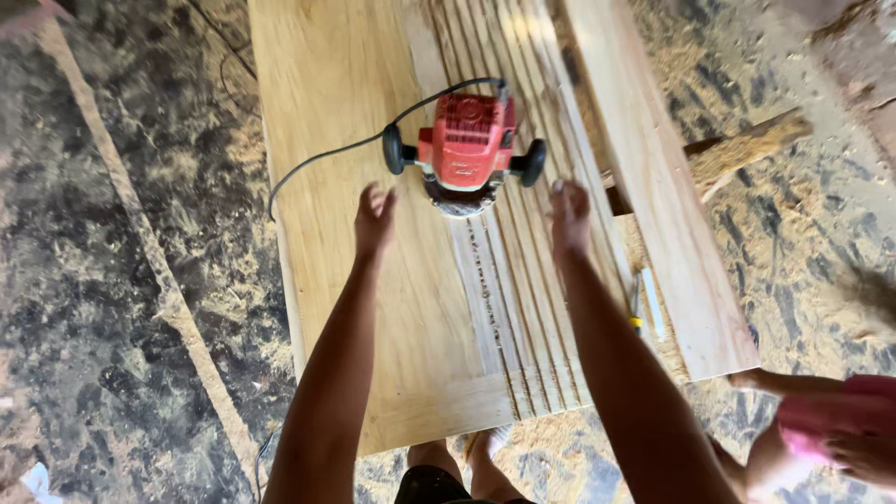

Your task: The person uses a red handheld electric router to cut parallel grooves into a large flat wooden board. The person moves the router steadily along the board, creating evenly spaced channels while wood shavings accumulate on the surface.

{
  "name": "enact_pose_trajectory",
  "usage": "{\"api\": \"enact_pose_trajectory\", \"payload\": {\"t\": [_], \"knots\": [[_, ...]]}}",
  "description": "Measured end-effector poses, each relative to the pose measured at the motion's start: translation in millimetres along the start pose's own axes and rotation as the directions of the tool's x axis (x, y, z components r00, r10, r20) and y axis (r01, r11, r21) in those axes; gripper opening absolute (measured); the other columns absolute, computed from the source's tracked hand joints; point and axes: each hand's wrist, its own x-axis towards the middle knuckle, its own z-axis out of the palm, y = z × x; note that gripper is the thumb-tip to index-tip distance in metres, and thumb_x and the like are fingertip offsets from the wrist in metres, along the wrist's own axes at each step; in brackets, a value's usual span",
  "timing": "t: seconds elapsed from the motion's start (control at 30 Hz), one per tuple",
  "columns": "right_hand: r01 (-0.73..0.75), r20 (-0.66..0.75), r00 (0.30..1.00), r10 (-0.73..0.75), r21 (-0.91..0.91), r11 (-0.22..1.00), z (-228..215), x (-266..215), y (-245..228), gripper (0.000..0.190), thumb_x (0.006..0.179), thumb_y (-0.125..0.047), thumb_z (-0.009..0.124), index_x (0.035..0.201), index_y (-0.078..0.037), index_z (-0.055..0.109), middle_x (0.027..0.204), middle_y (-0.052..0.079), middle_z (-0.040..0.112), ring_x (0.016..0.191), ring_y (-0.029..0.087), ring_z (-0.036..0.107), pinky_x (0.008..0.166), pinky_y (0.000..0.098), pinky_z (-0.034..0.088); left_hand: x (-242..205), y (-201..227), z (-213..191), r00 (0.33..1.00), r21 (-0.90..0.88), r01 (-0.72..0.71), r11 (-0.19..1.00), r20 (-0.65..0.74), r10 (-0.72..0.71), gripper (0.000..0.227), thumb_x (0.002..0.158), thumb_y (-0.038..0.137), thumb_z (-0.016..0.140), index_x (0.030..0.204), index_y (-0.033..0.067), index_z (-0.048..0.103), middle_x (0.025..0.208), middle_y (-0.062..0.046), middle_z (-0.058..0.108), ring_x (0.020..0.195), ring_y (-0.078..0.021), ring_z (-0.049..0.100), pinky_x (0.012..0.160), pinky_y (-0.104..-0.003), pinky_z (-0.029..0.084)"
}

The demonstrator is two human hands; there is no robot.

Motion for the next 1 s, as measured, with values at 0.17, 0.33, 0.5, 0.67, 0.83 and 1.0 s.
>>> {"api": "enact_pose_trajectory", "payload": {"t": [0.17,0.33,0.5,0.67,0.83,1.0], "knots": [[0.07,-0.04,0.996,-0.074,-0.087,0.994,51,66,4,0.038,0.098,-0.046,0.064,0.11,-0.01,0.065,0.097,0.0,0.067,0.086,0.01,0.06,0.068,0.0294,0.048,63,4,46,0.997,-0.045,-0.021,0.999,-0.07,0.018,0.078,0.092,0.051,0.072,0.149,0.0061,0.044,0.132,-0.017,0.067,0.118,-0.025,0.065,0.099,-0.036,0.052],[0.09,-0.1,0.99,-0.101,-0.112,0.99,85,74,-2,0.042,0.103,-0.044,0.061,0.087,-0.006,0.069,0.078,0.002,0.066,0.068,0.012,0.058,0.062,0.0291,0.048,76,43,47,0.993,-0.303,-0.118,0.946,-0.03,0.115,0.062,0.091,0.049,0.074,0.131,0.004,0.061,0.115,-0.013,0.073,0.103,-0.0188,0.068,0.09,-0.034,0.054],[0.009,-0.073,0.997,-0.023,-0.183,0.983,97,68,-12,0.041,0.102,-0.042,0.058,0.085,-0.005,0.066,0.075,0.004,0.065,0.063,0.015,0.055,0.055,0.032,0.043,67,73,23,0.998,-0.2,-0.066,0.978,-0.016,0.064,0.045,0.089,0.045,0.075,0.097,0.0009,0.07,0.078,-0.01,0.071,0.071,-0.0157,0.063,0.068,-0.035,0.054],[0.047,-0.069,0.996,-0.062,-0.21,0.977,100,67,-17,0.037,0.101,-0.038,0.061,0.094,-0.004,0.071,0.081,0.003,0.066,0.069,0.013,0.056,0.061,0.031,0.047,53,81,13,0.994,-0.188,-0.085,0.979,-0.078,0.071,0.048,0.09,0.047,0.075,0.091,-0.0011,0.068,0.072,-0.012,0.067,0.066,-0.0167,0.058,0.064,-0.035,0.052],[0.06,-0.005,0.998,-0.063,-0.218,0.974,106,71,-22,0.037,0.099,-0.036,0.061,0.096,-0.001,0.073,0.079,0.003,0.066,0.068,0.013,0.056,0.062,0.0313,0.047,48,80,6,0.991,-0.182,-0.097,0.979,-0.107,0.078,0.049,0.089,0.049,0.073,0.092,-0.0002,0.068,0.072,-0.01,0.07,0.065,-0.016,0.063,0.063,-0.035,0.053],[0.076,0.107,0.992,-0.063,-0.126,0.989,108,78,-28,0.026,0.092,-0.025,0.064,0.09,-0.001,0.074,0.076,0.004,0.068,0.065,0.014,0.058,0.06,0.0297,0.045,44,74,2,0.984,-0.13,-0.12,0.984,-0.148,0.1,0.048,0.09,0.047,0.073,0.09,-0.0008,0.069,0.071,-0.011,0.068,0.065,-0.0158,0.063,0.063,-0.034,0.052]]}}
